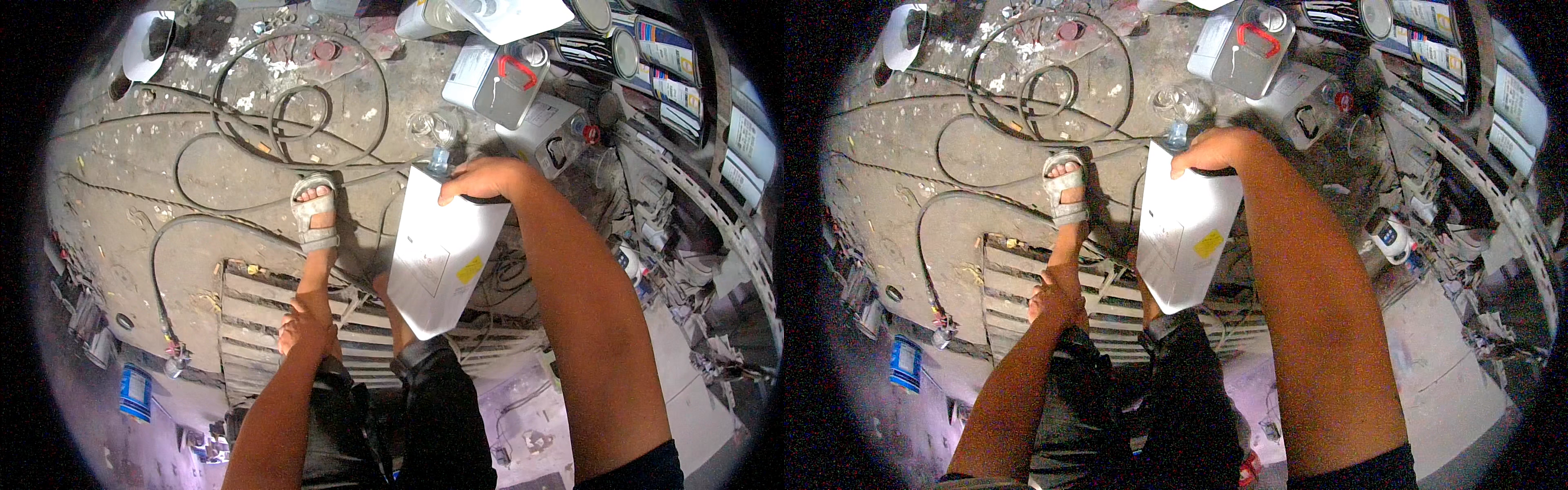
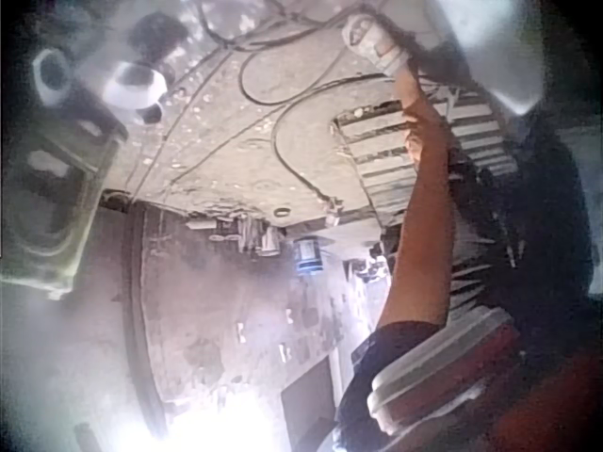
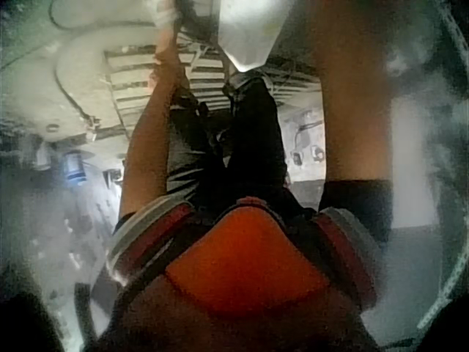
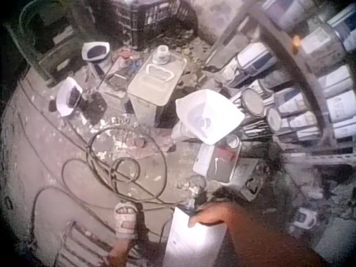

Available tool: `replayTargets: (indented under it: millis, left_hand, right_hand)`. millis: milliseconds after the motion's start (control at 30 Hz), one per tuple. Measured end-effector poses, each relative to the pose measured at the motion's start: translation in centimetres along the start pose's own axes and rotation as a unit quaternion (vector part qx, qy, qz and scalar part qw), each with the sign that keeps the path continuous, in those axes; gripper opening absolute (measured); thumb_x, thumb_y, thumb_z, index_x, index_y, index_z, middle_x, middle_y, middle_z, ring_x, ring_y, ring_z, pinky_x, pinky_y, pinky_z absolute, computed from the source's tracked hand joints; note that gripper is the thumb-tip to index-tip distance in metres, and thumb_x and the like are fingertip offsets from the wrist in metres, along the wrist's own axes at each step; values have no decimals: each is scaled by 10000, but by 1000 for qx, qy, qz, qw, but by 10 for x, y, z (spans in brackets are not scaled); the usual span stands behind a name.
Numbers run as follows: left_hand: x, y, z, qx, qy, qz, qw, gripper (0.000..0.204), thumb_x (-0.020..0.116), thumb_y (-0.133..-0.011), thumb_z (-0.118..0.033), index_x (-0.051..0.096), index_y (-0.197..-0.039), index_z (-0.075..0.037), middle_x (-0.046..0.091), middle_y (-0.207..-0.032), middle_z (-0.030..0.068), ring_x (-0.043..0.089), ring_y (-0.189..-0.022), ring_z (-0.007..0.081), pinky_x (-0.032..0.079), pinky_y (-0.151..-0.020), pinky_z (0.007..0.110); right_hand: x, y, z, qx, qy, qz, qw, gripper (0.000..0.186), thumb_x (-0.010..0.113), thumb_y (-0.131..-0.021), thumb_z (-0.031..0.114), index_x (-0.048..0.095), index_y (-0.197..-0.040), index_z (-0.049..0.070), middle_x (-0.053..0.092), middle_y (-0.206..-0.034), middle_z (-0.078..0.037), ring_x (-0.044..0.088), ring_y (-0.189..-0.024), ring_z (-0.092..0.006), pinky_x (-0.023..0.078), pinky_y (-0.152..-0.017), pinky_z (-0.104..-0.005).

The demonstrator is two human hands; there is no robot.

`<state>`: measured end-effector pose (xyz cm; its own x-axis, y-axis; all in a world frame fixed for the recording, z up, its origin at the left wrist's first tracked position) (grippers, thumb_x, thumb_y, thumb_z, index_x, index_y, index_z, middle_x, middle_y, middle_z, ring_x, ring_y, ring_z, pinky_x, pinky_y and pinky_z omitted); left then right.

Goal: The person pours paint from a large blue bucket into a smaller metal container using a brush to assist. They then stir the paint in the smaller container. The person moves to a shelf, retrieves a plastic cup, and pours liquid from a white container into the cup.

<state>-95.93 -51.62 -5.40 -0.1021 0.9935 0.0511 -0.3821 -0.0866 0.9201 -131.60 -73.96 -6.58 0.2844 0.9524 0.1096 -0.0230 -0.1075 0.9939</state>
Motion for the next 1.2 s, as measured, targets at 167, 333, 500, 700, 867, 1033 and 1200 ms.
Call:
replayTargets:
  millis: [167, 333, 500, 700, 867, 1033, 1200]
  left_hand:
    - [0, 0, 0, 12, 8, -8, 1000, 1126, 737, -658, -516, 47, -1438, -88, 412, -1266, 237, 492, -1131, 411, 474, -803, 564]
    - [-3, 3, -1, 1, 9, -1, 1000, 1124, 739, -652, -513, 58, -1431, -73, 418, -1258, 236, 494, -1124, 417, 474, -790, 578]
    - [3, -2, 1, 3, 2, -8, 1000, 1107, 746, -649, -497, 77, -1422, -71, 417, -1268, 238, 498, -1120, 422, 478, -784, 581]
    - [9, -10, 1, -8, -2, -7, 1000, 1107, 748, -648, -493, 74, -1424, -81, 424, -1266, 234, 499, -1122, 421, 480, -784, 577]
    - [7, -5, 0, -9, -11, -2, 1000, 1120, 740, -663, -508, 39, -1427, -83, 423, -1269, 226, 499, -1131, 399, 484, -805, 546]
    - [8, -5, 0, 3, -25, -13, 1000, 1119, 729, -682, -510, 22, -1433, -74, 417, -1275, 225, 498, -1137, 381, 484, -834, 506]
    - [11, -8, 1, 2, -26, -3, 1000, 1109, 725, -689, -506, 20, -1426, -70, 425, -1261, 236, 505, -1126, 388, 487, -827, 505]
  right_hand:
    - [-2, 3, 4, -5, 11, -4, 1000, 779, 633, -613, 586, 615, -1168, 39, 538, -1278, -163, 545, -1111, -299, 433, -919, -376]
    - [-2, 3, 4, -7, 22, -10, 1000, 787, 630, -609, 597, 618, -1167, 42, 534, -1282, -162, 546, -1114, -298, 431, -926, -374]
    - [2, -1, -1, -5, 18, -7, 1000, 788, 633, -606, 599, 617, -1171, 49, 533, -1284, -162, 548, -1113, -294, 430, -927, -373]
    - [9, -3, -5, 12, 13, 36, 999, 1027, 619, -541, 640, 415, -1377, 79, 296, -1471, -163, 348, -1316, -315, 316, -1043, -387]
    - [9, 0, -5, 17, 17, 41, 999, 1021, 611, -547, 642, 416, -1377, 81, 296, -1473, -155, 338, -1323, -315, 301, -1052, -388]
    - [11, -1, -6, 14, 15, 37, 999, 1023, 621, -542, 632, 418, -1376, 76, 312, -1462, -168, 340, -1321, -319, 305, -1047, -379]
    - [6, 1, -4, -2, 29, -8, 1000, 777, 605, -624, 621, 622, -1169, 67, 533, -1288, -147, 548, -1109, -300, 423, -927, -381]
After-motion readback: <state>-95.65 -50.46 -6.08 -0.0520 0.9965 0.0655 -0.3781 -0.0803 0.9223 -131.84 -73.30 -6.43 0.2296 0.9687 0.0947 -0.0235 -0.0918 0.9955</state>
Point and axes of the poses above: each hand's wrist, its own y-axis away from the middle knuckle, its own x-axis out of the palm, z = x × y, the point moved 10 cm from there along -y, towards the middle knuckle
